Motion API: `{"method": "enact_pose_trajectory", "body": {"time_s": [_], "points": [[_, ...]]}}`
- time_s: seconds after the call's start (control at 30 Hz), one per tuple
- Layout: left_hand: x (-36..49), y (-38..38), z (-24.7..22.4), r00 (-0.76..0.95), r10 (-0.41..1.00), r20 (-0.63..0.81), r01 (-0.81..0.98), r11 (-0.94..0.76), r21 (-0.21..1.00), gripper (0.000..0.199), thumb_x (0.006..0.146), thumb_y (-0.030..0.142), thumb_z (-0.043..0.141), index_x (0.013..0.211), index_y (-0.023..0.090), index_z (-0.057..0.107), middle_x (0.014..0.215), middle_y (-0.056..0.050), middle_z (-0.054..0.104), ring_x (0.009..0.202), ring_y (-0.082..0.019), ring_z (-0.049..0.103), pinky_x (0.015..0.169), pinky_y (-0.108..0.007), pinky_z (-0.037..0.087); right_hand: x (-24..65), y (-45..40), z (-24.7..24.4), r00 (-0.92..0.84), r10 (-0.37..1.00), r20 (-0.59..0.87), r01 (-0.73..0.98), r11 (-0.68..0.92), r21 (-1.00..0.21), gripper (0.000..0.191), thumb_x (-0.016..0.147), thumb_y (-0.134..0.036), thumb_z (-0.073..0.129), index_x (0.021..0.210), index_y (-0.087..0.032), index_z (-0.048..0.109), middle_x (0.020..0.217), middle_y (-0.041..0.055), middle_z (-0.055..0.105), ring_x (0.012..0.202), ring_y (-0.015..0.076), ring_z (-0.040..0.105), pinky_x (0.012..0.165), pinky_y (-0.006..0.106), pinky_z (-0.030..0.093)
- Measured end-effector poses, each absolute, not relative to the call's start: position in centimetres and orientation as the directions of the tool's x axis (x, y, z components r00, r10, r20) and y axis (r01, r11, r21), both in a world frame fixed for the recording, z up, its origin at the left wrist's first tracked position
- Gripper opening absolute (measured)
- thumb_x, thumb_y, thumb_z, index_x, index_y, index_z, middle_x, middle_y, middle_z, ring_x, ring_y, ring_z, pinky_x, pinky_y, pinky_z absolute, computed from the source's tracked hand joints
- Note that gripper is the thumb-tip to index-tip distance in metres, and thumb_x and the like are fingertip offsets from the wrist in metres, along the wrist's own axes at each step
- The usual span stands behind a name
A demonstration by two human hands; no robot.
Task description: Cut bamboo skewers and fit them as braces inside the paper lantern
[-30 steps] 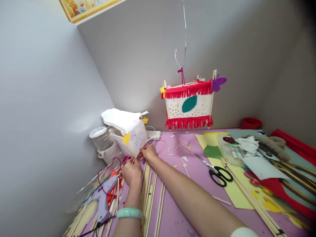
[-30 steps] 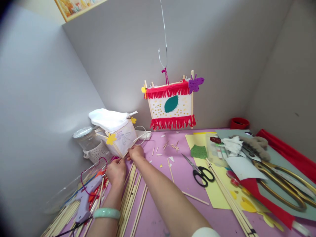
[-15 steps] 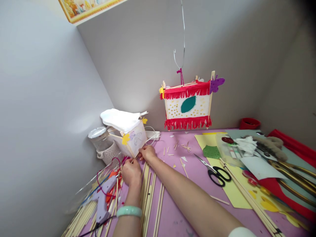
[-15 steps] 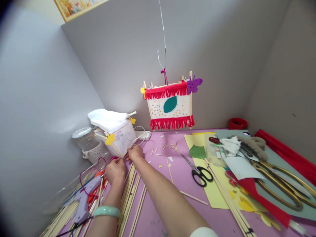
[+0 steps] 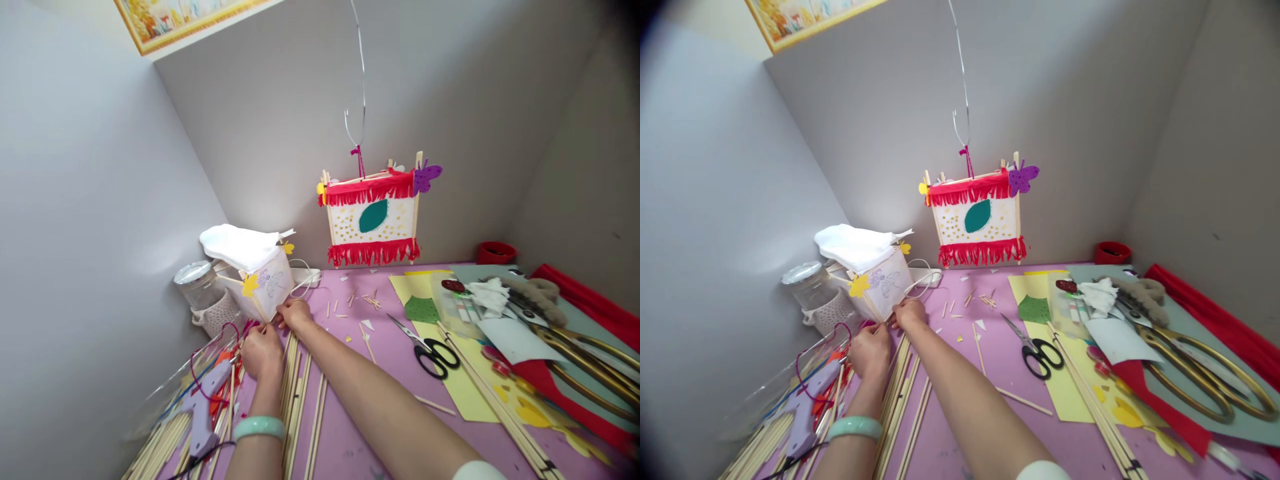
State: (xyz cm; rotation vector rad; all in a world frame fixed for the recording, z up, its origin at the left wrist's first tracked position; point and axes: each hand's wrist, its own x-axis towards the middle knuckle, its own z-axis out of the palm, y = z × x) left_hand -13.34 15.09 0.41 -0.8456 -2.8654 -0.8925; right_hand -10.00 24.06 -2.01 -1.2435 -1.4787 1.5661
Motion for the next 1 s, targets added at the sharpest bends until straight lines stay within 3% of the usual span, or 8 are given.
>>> {"method": "enact_pose_trajectory", "body": {"time_s": [0.2,0.3,0.4,0.53,0.73,0.87,1.0], "points": [[-13.3,15.0,0.8,-0.845,0.505,0.175,0.517,0.691,0.506,0.04,0.077,0.036,0.046,0.099,0.013,0.071,0.087,-0.022,0.069,0.086,-0.036,0.063,0.068,-0.041,0.046,-7.7,22.2,-0.5,-0.38,0.922,-0.078,0.261,0.026,-0.965,0.02,0.086,-0.012,0.042,0.082,-0.012,0.061,0.068,0.0029,0.069,0.045,0.0075,0.06,0.039,0.013,0.043],[-13.3,14.9,0.9,-0.843,0.509,0.173,0.521,0.695,0.495,0.041,0.077,0.036,0.045,0.1,0.012,0.07,0.089,-0.024,0.068,0.088,-0.038,0.063,0.068,-0.041,0.046,-5.0,20.2,0.4,-0.391,0.919,0.053,0.352,0.203,-0.914,0.024,0.086,-0.012,0.041,0.09,-0.016,0.064,0.081,0.0032,0.07,0.064,0.0096,0.065,0.055,0.015,0.047],[-13.4,15.0,0.9,-0.84,0.514,0.174,0.526,0.695,0.49,0.042,0.076,0.036,0.046,0.099,0.012,0.071,0.089,-0.023,0.068,0.089,-0.038,0.063,0.069,-0.042,0.046,-1.0,17.7,1.5,-0.471,0.867,0.162,0.462,0.399,-0.792,0.02,0.083,-0.019,0.049,0.087,-0.022,0.068,0.09,0.002,0.071,0.086,0.0153,0.064,0.074,0.021,0.045],[-13.5,15.0,0.8,-0.838,0.519,0.171,0.529,0.692,0.491,0.041,0.075,0.036,0.046,0.098,0.012,0.071,0.088,-0.023,0.069,0.088,-0.038,0.063,0.07,-0.042,0.047,5.2,15.2,2.7,-0.563,0.82,0.1,0.644,0.512,-0.568,0.015,0.075,-0.023,0.057,0.073,-0.017,0.07,0.082,0.0097,0.071,0.084,0.0248,0.065,0.072,0.028,0.043],[-13.6,15.0,0.7,-0.84,0.517,0.164,0.524,0.695,0.493,0.042,0.074,0.036,0.046,0.098,0.012,0.071,0.089,-0.023,0.069,0.089,-0.038,0.063,0.072,-0.043,0.047,13.8,14.5,3.8,-0.387,0.922,0.018,0.878,0.375,-0.298,0.022,0.079,-0.016,0.05,0.076,-0.011,0.07,0.084,0.0197,0.069,0.083,0.0304,0.064,0.065,0.031,0.039],[-13.7,15.1,0.7,-0.84,0.522,0.15,0.524,0.704,0.48,0.044,0.075,0.037,0.045,0.098,0.011,0.071,0.09,-0.024,0.068,0.091,-0.039,0.062,0.072,-0.044,0.048,19.3,13.6,5.1,-0.188,0.982,-0.002,0.965,0.184,-0.185,0.024,0.084,-0.024,0.048,0.079,-0.016,0.07,0.083,0.0137,0.069,0.081,0.0251,0.064,0.059,0.027,0.036],[-13.8,15.1,0.9,-0.842,0.528,0.113,0.514,0.721,0.464,0.044,0.074,0.037,0.045,0.097,0.01,0.071,0.093,-0.024,0.067,0.095,-0.04,0.061,0.072,-0.045,0.049,25.1,12.4,6.6,0.01,1.0,0.01,0.989,-0.008,-0.145,0.025,0.086,-0.031,0.046,0.078,-0.021,0.068,0.084,0.0099,0.069,0.079,0.0219,0.064,0.055,0.026,0.033]]}}
